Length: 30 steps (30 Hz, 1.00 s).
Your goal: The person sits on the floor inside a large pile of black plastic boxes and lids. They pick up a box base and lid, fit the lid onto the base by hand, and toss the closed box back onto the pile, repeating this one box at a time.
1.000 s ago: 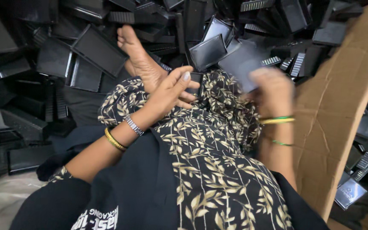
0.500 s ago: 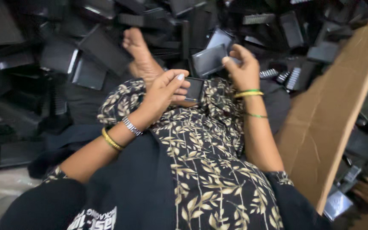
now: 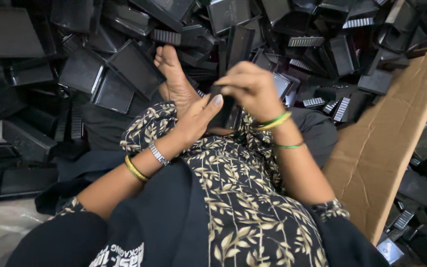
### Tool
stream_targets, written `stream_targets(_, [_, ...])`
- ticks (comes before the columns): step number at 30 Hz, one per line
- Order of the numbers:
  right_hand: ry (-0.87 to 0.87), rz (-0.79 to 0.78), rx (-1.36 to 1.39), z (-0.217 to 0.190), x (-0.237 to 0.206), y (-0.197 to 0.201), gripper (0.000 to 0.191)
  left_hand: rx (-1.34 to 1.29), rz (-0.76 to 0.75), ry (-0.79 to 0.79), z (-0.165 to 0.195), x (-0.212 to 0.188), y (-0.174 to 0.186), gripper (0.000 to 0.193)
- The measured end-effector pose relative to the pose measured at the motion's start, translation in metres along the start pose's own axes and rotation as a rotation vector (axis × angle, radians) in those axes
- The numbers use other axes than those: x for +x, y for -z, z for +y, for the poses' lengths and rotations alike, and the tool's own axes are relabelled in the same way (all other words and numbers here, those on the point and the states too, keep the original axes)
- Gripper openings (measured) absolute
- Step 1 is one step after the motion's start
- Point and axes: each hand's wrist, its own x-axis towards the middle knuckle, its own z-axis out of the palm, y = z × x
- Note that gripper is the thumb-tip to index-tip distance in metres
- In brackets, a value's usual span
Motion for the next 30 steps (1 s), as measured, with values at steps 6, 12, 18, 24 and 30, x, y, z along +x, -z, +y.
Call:
stream_targets(6, [0.037,0.124,0.065,0.015,0.052,-0.049,0.018,-0.178,0.316,-0.074,0.029,-0.011,0.014,0.068])
stream_targets(12, [-0.032,-0.019,-0.339,0.048,0.048,-0.067,0.034,0.193,0.398,-0.211,0.033,-0.013,0.011,0.059])
stream_targets(18, [-0.215,0.288,-0.238,0.037,0.008,-0.012,0.031,-0.132,0.321,-0.028,0.026,-0.009,0.006,0.053])
stream_targets(24, [-0.511,0.360,0.854,-0.007,-0.041,0.009,0.063,-0.643,0.127,0.076,0.031,-0.005,-0.005,0.065])
stream_targets(30, [-0.585,0.175,0.950,-0.025,-0.068,-0.025,0.066,-0.635,0.093,0.065,0.042,-0.007,-0.012,0.068])
